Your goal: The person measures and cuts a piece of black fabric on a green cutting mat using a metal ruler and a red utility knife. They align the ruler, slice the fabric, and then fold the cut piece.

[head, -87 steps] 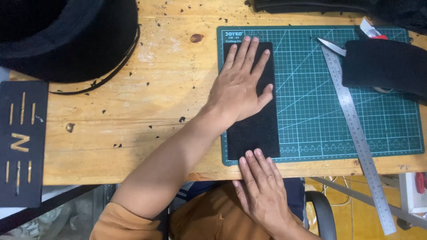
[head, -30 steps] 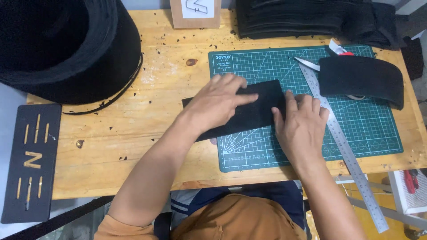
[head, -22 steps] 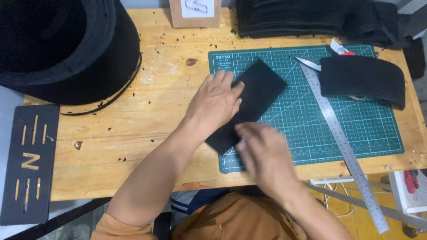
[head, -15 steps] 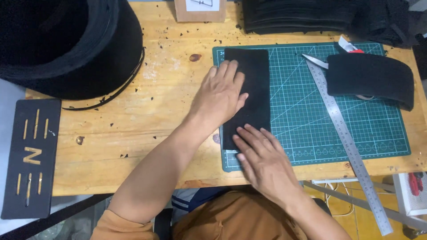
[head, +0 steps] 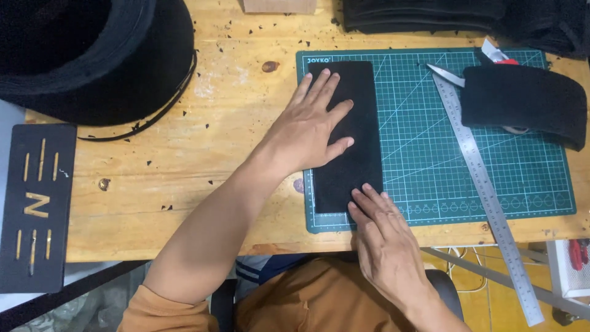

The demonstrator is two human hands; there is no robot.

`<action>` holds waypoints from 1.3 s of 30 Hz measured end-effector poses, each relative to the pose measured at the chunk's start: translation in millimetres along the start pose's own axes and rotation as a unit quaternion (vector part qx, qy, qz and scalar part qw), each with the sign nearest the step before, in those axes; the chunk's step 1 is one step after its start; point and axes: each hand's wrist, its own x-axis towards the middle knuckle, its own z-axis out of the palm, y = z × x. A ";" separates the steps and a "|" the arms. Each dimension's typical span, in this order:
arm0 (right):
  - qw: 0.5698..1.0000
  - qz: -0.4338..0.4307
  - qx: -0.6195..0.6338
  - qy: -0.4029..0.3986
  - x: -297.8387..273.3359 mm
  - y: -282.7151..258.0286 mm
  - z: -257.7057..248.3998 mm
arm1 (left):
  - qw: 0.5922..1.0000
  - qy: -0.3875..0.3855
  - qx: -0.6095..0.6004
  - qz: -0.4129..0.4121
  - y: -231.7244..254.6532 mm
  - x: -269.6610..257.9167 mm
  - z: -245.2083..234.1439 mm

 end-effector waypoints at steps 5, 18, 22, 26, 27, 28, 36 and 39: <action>1.000 -0.014 -0.010 -0.014 -3.6 -2.4 3.5 | 1.000 -0.021 -0.022 0.004 -0.4 -3.2 -1.6; 0.999 -0.034 -0.030 -0.010 -6.2 -14.4 11.4 | 1.000 0.008 -0.010 0.004 4.3 -2.8 12.3; 0.996 -0.036 -0.072 -0.046 -12.1 -13.5 18.1 | 0.998 -0.045 0.020 -0.025 12.8 -2.4 6.4; 0.994 -0.033 -0.104 -0.030 -11.5 -19.1 21.1 | 0.997 -0.050 0.033 -0.044 19.5 -2.9 6.0; 0.993 -0.035 -0.114 -0.021 -11.0 -20.3 22.0 | 0.997 -0.050 0.040 -0.050 21.3 -2.9 5.5; 0.993 -0.036 -0.114 -0.022 -11.7 -20.9 22.5 | 0.997 -0.049 0.040 -0.051 20.9 -3.0 8.2; 0.992 -0.028 -0.120 -0.021 -11.7 -23.5 24.5 | 0.994 -0.038 0.074 -0.068 23.9 -1.1 11.3; 0.991 -0.029 -0.126 -0.025 -10.8 -24.3 23.6 | 0.994 -0.046 0.070 -0.068 23.5 -1.8 8.7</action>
